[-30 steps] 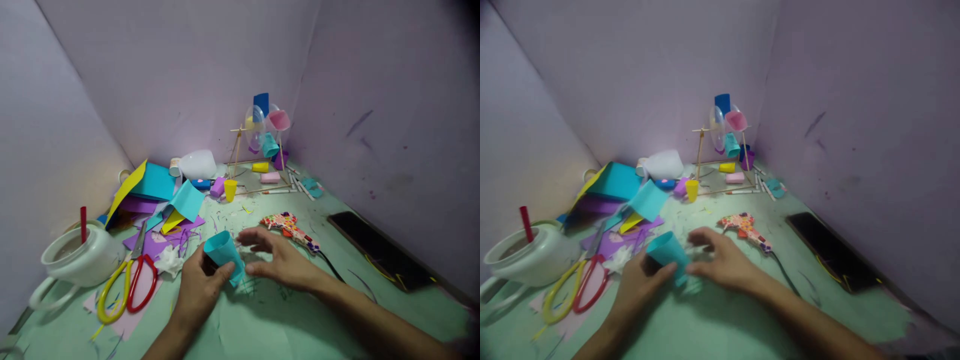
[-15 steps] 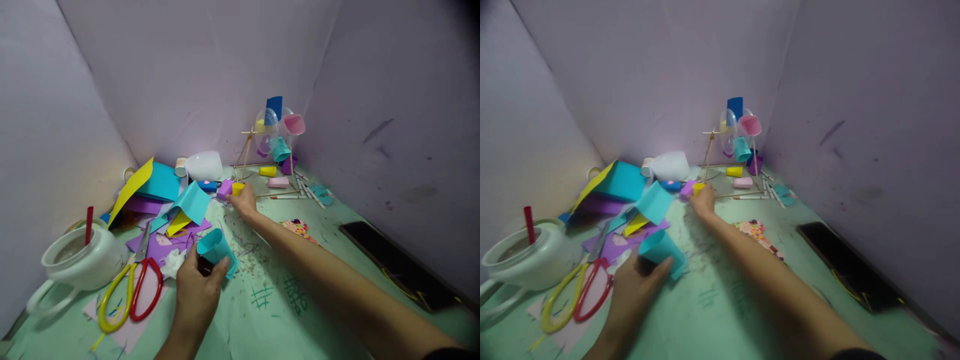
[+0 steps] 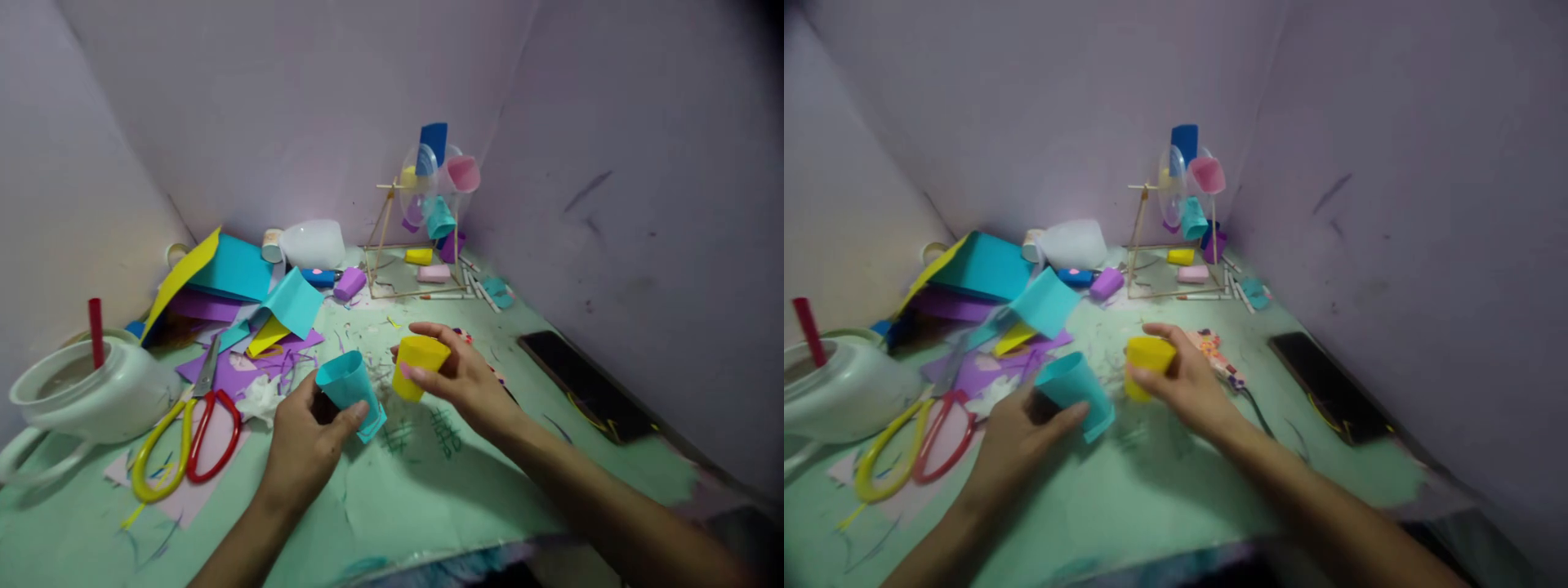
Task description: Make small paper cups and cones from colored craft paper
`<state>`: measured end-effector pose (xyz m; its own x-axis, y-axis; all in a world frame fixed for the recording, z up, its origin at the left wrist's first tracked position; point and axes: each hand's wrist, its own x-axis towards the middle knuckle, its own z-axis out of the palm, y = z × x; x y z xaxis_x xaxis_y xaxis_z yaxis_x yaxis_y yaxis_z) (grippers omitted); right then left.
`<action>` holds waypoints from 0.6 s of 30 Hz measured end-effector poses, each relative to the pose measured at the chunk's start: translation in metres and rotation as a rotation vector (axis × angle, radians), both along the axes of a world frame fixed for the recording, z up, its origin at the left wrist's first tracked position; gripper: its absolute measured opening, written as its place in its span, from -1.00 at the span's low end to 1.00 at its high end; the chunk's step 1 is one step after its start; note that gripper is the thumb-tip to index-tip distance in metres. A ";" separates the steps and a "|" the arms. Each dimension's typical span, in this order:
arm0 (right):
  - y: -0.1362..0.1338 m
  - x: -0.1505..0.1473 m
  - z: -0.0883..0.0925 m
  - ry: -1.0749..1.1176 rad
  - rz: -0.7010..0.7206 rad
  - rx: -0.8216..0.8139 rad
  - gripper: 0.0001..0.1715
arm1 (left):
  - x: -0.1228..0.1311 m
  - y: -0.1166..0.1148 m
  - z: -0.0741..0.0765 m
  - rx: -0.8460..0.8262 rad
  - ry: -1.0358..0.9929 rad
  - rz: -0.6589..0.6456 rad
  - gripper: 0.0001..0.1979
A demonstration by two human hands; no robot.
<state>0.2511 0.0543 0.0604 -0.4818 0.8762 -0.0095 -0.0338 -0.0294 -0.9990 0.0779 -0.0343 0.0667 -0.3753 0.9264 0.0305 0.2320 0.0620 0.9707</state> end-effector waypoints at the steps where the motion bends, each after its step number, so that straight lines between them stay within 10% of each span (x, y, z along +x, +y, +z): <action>1: -0.012 0.009 -0.003 -0.002 -0.014 0.028 -0.36 | 0.004 -0.001 0.001 -0.016 0.002 -0.046 -0.74; 18: -0.043 0.037 -0.045 -0.284 0.038 0.297 -0.32 | 0.027 -0.004 -0.026 -0.230 0.360 -0.350 -0.82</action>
